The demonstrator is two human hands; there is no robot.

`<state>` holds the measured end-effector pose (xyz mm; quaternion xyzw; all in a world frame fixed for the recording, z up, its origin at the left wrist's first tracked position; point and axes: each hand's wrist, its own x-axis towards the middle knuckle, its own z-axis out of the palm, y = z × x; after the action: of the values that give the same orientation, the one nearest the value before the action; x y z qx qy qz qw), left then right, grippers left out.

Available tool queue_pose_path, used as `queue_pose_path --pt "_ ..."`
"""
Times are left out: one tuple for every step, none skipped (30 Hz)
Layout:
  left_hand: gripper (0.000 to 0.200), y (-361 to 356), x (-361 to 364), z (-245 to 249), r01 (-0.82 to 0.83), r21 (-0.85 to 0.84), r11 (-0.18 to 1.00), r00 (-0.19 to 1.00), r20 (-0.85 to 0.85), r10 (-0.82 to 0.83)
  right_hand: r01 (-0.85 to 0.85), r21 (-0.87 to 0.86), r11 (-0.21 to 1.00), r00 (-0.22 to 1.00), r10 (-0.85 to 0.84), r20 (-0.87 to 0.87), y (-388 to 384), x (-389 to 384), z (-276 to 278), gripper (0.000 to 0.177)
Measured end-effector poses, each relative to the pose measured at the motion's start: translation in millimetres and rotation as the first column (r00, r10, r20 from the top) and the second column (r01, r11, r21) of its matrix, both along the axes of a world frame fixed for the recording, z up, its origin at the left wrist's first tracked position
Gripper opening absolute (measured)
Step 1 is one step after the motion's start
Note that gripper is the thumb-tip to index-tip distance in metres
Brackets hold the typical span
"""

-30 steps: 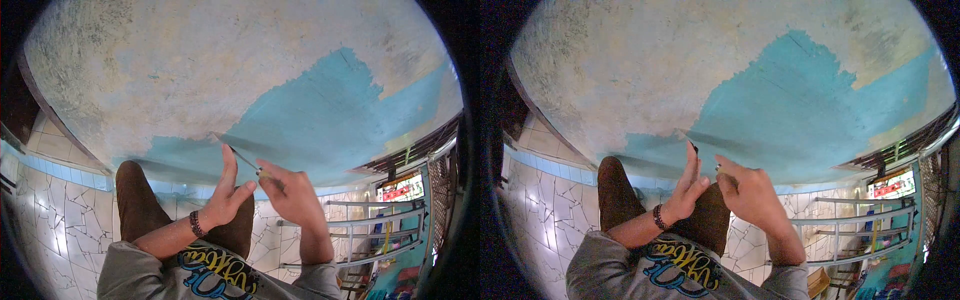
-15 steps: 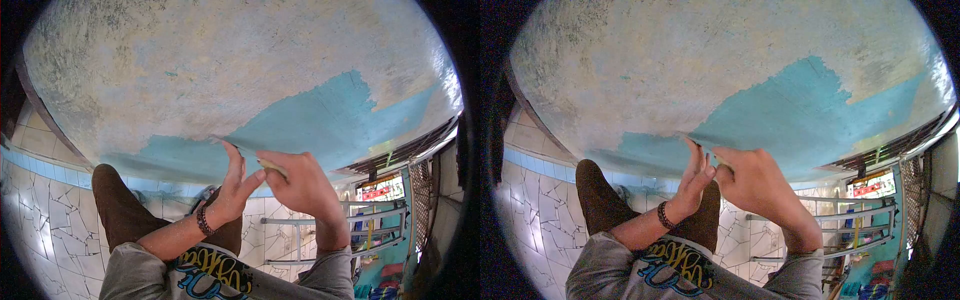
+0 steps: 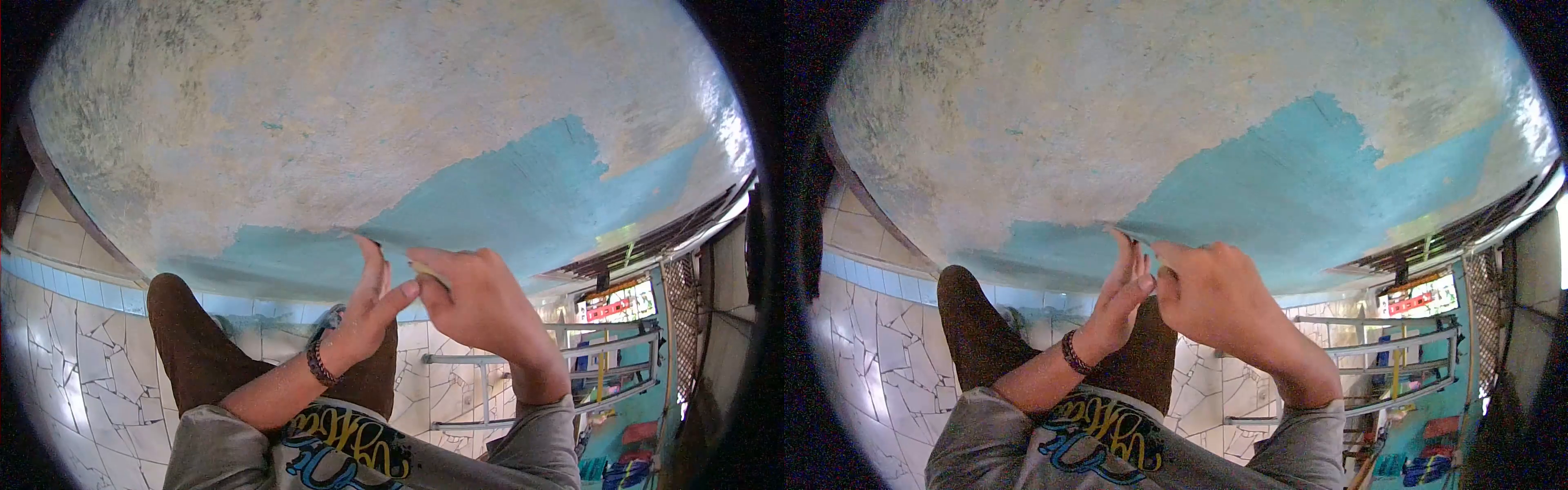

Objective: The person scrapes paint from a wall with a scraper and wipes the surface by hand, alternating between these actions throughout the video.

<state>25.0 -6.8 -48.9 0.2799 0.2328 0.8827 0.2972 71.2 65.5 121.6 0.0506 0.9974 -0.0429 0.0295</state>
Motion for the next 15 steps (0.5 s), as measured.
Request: queue_pose_path --pt "0.102 1.0 0.3 -0.6 0.001 -0.008 1.0 0.999 0.033 -0.001 -0.001 0.009 1.0 1.0 0.001 0.019 0.7 -0.6 -3.0 0.027" --pt "0.102 0.6 -0.5 -0.3 0.004 -0.004 1.0 1.0 -0.013 -0.004 -0.006 0.017 1.0 0.999 0.005 0.036 1.5 -1.8 -4.5 0.027" --pt "0.101 -1.5 0.0 -0.7 0.008 -0.003 1.0 0.999 -0.051 -0.008 0.0 0.023 1.0 1.0 -0.001 0.016 -0.2 1.2 -2.1 0.027" --pt "0.101 -3.6 1.2 -1.9 0.01 -0.004 1.0 0.996 -0.084 -0.01 0.005 0.028 1.0 1.0 -0.005 0.002 -3.8 6.2 2.8 0.028" --pt "0.101 -3.4 -0.4 -2.2 0.016 0.006 1.0 0.998 -0.059 -0.016 0.003 0.035 0.999 1.0 -0.002 -0.013 -5.5 7.4 5.4 0.028" --pt "0.101 -1.8 -2.9 -1.2 0.023 0.018 1.0 0.999 -0.037 -0.023 0.004 0.035 0.999 1.0 -0.003 -0.002 -4.6 3.4 2.8 0.029" --pt "0.101 -0.6 -2.3 -0.5 0.04 0.028 0.999 0.999 -0.016 -0.039 0.014 0.033 0.999 1.0 -0.014 0.007 -3.2 -0.6 -1.5 0.029" --pt "0.101 0.8 0.2 -2.4 0.024 0.022 0.999 0.999 -0.022 -0.024 0.029 0.031 0.999 1.0 -0.029 0.012 -1.8 -0.7 -3.8 0.029" --pt "0.101 2.1 2.9 -5.0 0.011 0.017 1.0 1.0 -0.028 -0.011 0.013 0.033 0.999 1.0 -0.013 0.002 -1.6 3.3 -2.4 0.028" --pt "0.101 2.2 4.8 -6.8 -0.003 0.011 1.0 0.999 -0.034 0.004 -0.005 0.033 0.999 1.0 0.005 -0.006 -2.8 7.3 -0.4 0.027" --pt "0.101 1.6 5.1 -7.8 0.03 0.016 0.999 0.999 -0.044 -0.029 -0.026 0.033 0.999 1.0 0.026 -0.011 -3.7 10.0 0.2 0.027" --pt "0.101 -0.6 2.0 -4.3 0.056 0.023 0.998 0.997 -0.052 -0.055 -0.009 0.017 1.0 1.0 0.009 -0.02 -2.4 9.9 -0.6 0.026" --pt "0.101 -1.0 -0.3 -1.9 0.075 0.034 0.997 0.995 -0.061 -0.073 0.001 0.006 1.0 1.0 -0.001 -0.027 0.8 7.6 -0.8 0.026" --pt "0.102 1.1 -0.5 -4.0 0.06 0.027 0.998 0.998 -0.027 -0.059 0.011 -0.006 1.0 0.999 -0.012 -0.037 4.1 5.3 -0.6 0.026" --pt "0.102 4.2 0.8 -7.4 0.054 0.017 0.998 0.999 0.004 -0.054 0.009 -0.002 1.0 1.0 -0.009 0.002 5.2 3.7 -2.2 0.026"
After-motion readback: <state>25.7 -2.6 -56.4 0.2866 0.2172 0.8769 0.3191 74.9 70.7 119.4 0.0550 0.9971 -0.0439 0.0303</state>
